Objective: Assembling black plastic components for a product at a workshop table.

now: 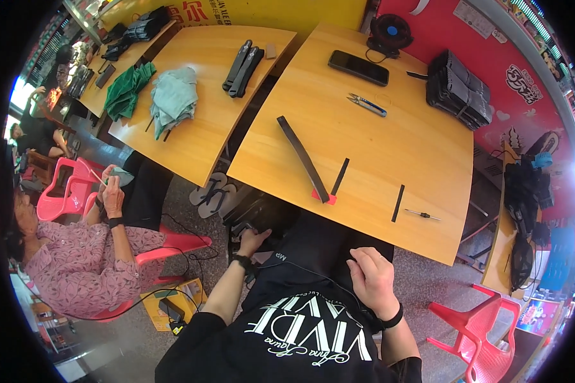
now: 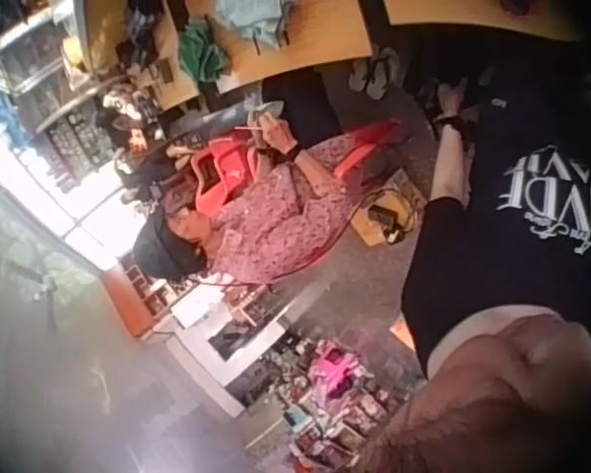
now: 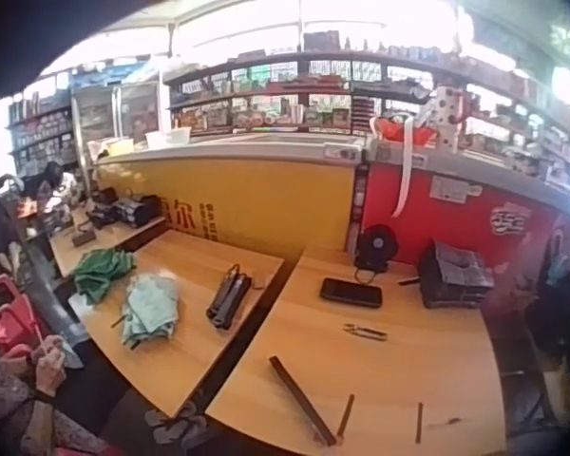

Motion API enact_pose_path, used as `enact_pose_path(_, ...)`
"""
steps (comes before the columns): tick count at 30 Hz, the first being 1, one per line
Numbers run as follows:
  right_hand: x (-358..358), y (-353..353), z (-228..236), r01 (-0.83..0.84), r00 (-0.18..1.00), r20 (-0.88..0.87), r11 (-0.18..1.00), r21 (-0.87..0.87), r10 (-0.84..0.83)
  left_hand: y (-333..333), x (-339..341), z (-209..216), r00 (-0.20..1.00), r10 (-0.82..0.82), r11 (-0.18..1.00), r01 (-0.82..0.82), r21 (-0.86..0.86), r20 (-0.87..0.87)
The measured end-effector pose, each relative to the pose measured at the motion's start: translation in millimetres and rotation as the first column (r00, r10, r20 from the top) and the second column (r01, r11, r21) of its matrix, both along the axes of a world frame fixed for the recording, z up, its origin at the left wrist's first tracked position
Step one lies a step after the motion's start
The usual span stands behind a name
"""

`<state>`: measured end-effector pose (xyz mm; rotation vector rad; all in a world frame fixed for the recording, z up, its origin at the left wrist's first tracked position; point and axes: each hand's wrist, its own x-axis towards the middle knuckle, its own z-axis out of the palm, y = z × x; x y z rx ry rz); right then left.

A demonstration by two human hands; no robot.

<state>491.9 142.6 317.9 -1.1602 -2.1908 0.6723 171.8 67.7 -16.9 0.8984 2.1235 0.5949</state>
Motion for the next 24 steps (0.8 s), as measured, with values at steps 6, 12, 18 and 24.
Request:
enact_pose_path(6, -1, 0, 0, -0.079, 0.996, 0.034, 0.995, 0.063, 0.077, -9, -5, -7, 0.799, 0.179, 0.970, -0.239, 0.030, 0.575)
enact_pose_path(12, -5, 5, -6, -0.100, 0.994, 0.059, 0.994, 0.051, 0.097, -36, -15, 44, 0.593, 0.300, 0.906, -0.423, -0.028, 0.747)
enact_pose_path(18, -25, 14, -7, -0.230, 0.973, 0.037, 0.971, 0.066, 0.228, -17, -14, 81, 0.654, 0.285, 0.855, -0.505, 0.123, 0.701)
enact_pose_path(24, -49, 19, -13, -0.349, 0.937, 0.004, 0.933, 0.091, 0.350, 11, -27, 85, 0.576, 0.276, 0.802, -0.579, 0.146, 0.769)
